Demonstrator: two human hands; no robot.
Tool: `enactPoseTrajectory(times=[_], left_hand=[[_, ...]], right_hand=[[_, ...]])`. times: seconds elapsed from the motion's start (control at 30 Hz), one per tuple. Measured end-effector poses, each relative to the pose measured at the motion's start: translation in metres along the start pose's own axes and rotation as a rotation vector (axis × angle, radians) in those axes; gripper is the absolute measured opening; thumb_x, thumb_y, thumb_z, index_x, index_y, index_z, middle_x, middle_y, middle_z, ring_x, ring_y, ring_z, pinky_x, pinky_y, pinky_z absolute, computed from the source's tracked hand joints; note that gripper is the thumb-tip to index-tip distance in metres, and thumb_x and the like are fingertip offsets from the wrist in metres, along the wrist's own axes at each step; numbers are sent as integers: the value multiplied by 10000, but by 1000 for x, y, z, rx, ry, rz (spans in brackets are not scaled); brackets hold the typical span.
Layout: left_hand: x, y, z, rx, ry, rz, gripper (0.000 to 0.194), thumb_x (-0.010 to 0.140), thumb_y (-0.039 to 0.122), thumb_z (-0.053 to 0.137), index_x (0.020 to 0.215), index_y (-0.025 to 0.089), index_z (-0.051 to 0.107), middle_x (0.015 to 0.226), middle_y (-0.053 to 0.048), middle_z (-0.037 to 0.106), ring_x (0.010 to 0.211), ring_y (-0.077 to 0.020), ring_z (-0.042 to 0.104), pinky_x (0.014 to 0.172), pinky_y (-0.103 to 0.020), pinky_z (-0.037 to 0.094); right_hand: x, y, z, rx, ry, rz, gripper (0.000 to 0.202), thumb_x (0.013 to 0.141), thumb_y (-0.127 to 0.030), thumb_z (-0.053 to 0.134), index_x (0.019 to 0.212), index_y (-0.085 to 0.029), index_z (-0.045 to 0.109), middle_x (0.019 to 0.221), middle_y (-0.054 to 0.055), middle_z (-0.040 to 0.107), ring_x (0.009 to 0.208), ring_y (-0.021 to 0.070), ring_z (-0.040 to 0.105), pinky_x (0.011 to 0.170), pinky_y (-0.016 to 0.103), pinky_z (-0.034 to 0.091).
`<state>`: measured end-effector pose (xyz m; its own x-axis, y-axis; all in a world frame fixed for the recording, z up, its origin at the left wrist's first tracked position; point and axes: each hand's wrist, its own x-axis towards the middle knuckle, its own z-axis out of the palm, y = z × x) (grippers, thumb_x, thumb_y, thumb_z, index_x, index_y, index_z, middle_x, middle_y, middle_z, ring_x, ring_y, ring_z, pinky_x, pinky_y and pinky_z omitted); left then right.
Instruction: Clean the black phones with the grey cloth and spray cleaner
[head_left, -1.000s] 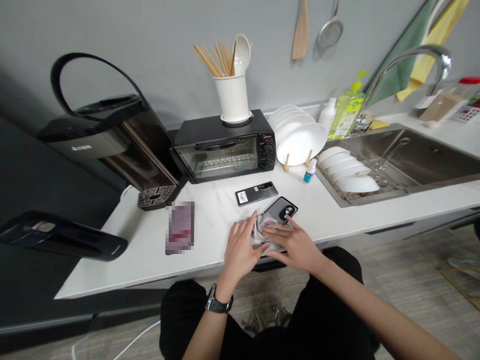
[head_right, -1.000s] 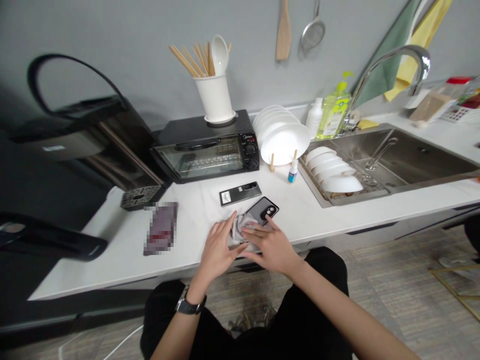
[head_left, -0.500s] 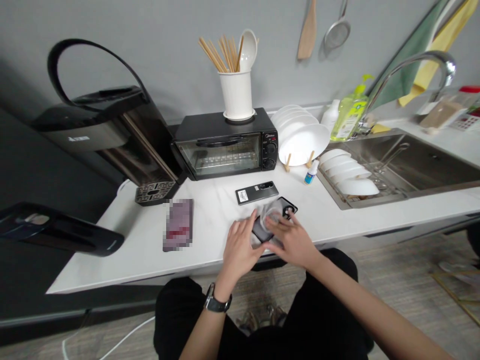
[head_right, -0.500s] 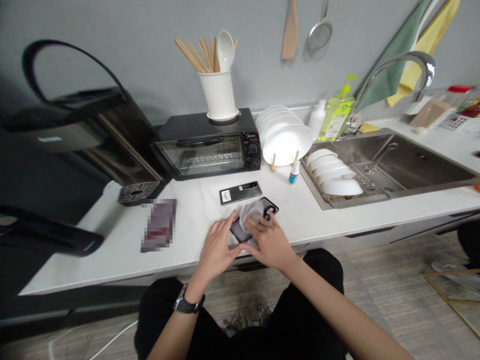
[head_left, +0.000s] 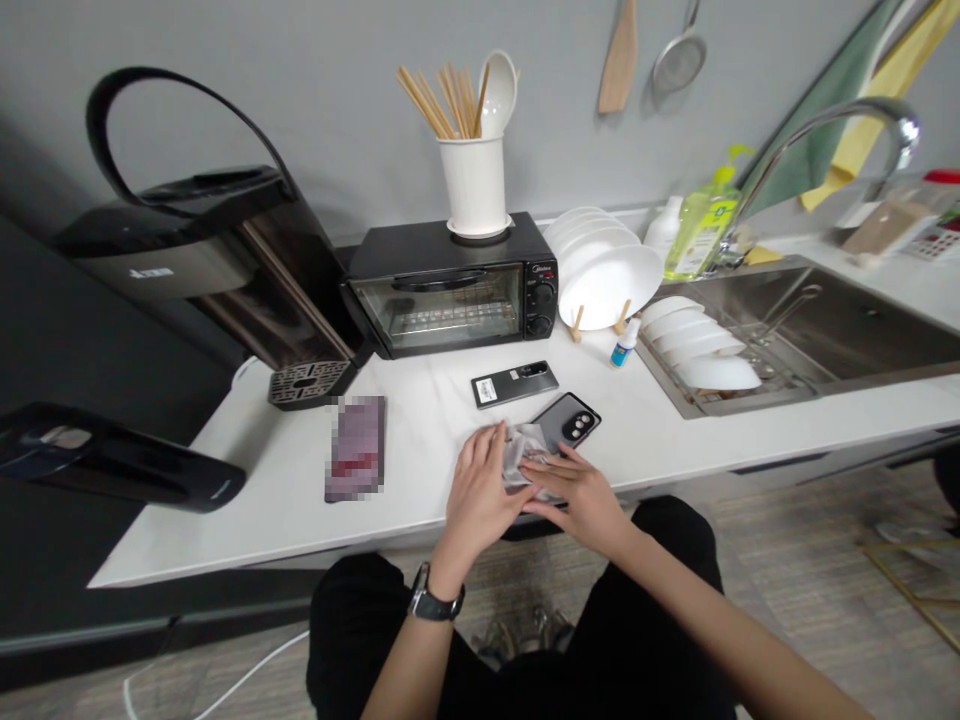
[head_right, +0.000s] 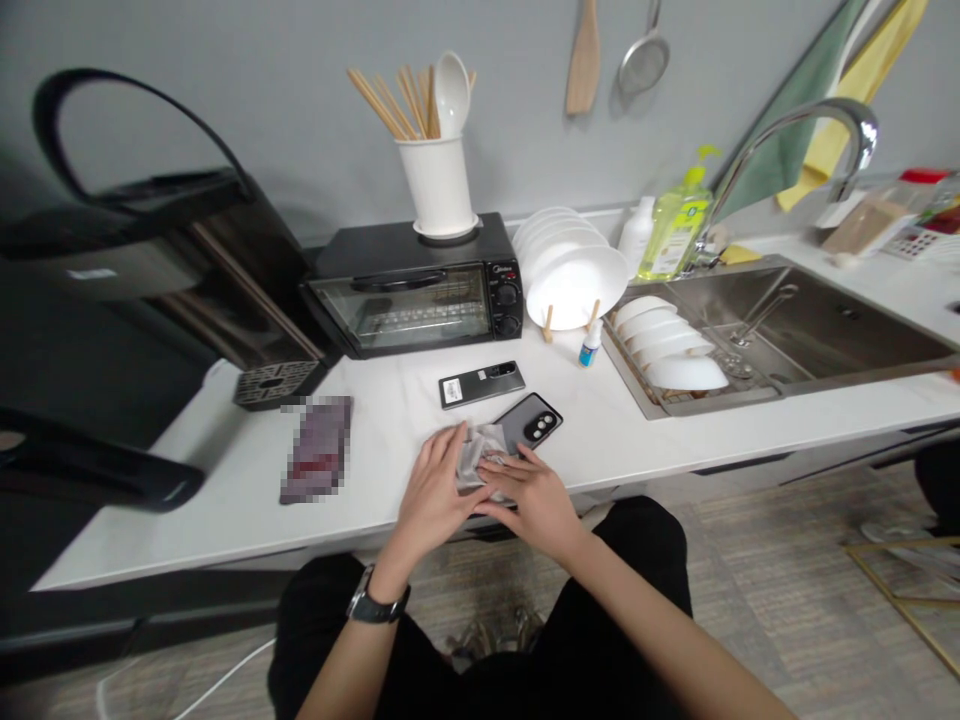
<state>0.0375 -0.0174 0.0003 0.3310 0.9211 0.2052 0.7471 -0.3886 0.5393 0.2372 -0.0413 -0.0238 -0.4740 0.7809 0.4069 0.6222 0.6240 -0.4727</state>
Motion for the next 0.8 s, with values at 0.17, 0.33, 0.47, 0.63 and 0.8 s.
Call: enactPoseTrajectory(times=[0.17,0.33,0.47,0.63,0.8], left_hand=[[1,3,-1,35,-22,-8,674,877,357,745,1469,209,461,1654,-146,338,1559,-351,284,1255,-546,321],[2,2,1,59,3,-2,669,871,376,750,1456,229,460,1640,-138,374,1542,-342,333,1253,-543,337],[1,-2,3,54,8,-2,683,857,393,764,1452,247,461,1640,-126,384,1536,-345,346,1247,-554,348],[1,-1,3,82,2,2,619,871,394,740,1409,220,490,1641,-133,385,1535,-336,353,1249,-538,358],[2,3,3,112,31,-2,658,839,400,760,1405,198,491,1621,-145,417,1523,-348,373,1255,-542,353]], right_hand=[[1,13,-5,128,15,17,275,986,-374,691,1241,-278,733,1233,43,783,1222,228,708,1202,533,427],[11,23,-24,57,-19,42,180,1005,-326,667,1151,-282,763,1216,31,789,1192,218,721,1198,494,430],[12,25,-30,-286,102,197,437,1004,-415,648,1397,-222,652,1439,123,656,1428,376,527,1212,727,273],[1,6,-25,-181,-48,17,557,1019,-514,591,1484,-207,578,1496,107,610,1449,330,510,1247,621,312],[-2,9,-50,-103,143,117,381,1055,-417,547,1372,-242,667,1417,76,682,1356,311,607,1167,537,447]])
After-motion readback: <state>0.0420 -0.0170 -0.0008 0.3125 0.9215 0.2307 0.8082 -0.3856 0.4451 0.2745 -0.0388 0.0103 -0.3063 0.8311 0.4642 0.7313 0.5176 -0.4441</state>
